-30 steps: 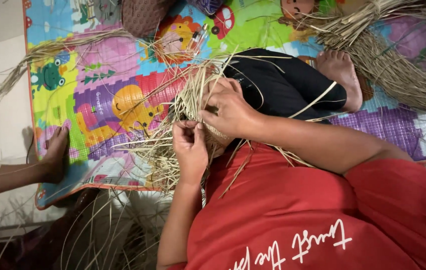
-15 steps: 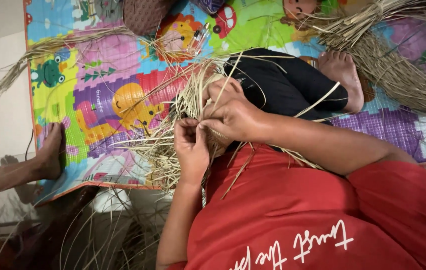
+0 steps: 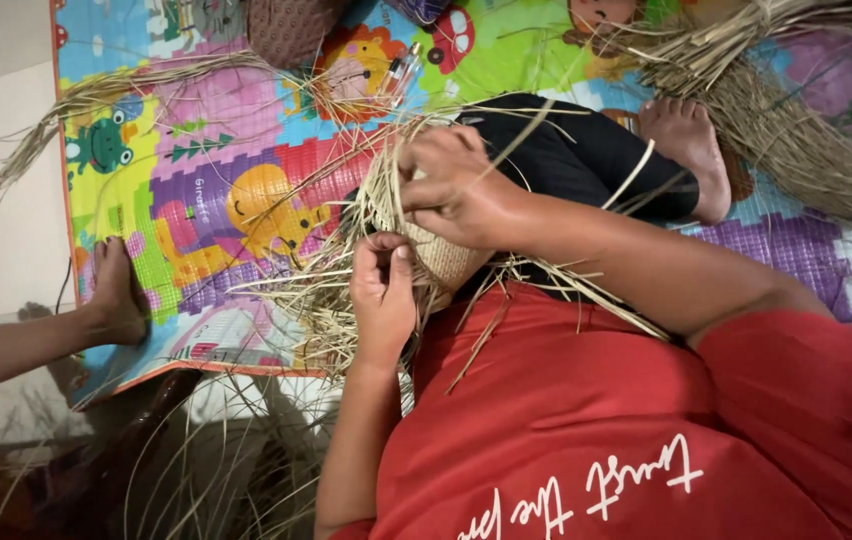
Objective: Weaving a basket using dried straw fibers while sitting on a mat on the floor.
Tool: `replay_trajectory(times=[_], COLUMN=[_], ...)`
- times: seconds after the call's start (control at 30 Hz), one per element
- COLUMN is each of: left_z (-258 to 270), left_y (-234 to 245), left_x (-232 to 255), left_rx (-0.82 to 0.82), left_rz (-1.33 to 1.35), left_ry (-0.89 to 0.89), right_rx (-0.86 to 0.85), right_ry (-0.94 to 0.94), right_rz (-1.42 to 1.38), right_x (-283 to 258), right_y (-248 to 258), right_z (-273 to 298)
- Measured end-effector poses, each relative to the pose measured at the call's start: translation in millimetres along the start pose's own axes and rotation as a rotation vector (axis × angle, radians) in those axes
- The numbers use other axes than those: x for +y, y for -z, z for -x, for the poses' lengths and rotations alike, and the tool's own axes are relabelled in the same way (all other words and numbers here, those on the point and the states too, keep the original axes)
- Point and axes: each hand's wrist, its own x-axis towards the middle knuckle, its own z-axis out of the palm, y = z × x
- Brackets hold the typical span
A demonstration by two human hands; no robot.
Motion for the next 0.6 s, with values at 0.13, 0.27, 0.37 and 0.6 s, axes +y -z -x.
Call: replay_trajectory(times=[0.13,0.27,0.37,0.6], left_z=[0.9,0.2,2.0,8.1], left_y=[-2.0,-6.7,-5.9,-13.9], left_x=[6.9,8.2,-1.1,-21.9], left_rx=[-0.022,0.002,0.026,0.188], left_rz=[0.017,-0.026,-0.068,0.013], left_ry=[-0.039,-0.114,-0.162,-0.209], right_rx=[-0.010,-0.079,-0.175,-0.342], right_ry=[-0.011,0.036,0.008,-0.092], right_rz=[0.049,-0.014,-0.126,-0.357], right_x=[-5.6,-8.6,-19.6,-11.8], right_y=[-8.8,-12.4,-3.5,4.1], right_z=[-12.8,-24.5,-34.6,-34.9])
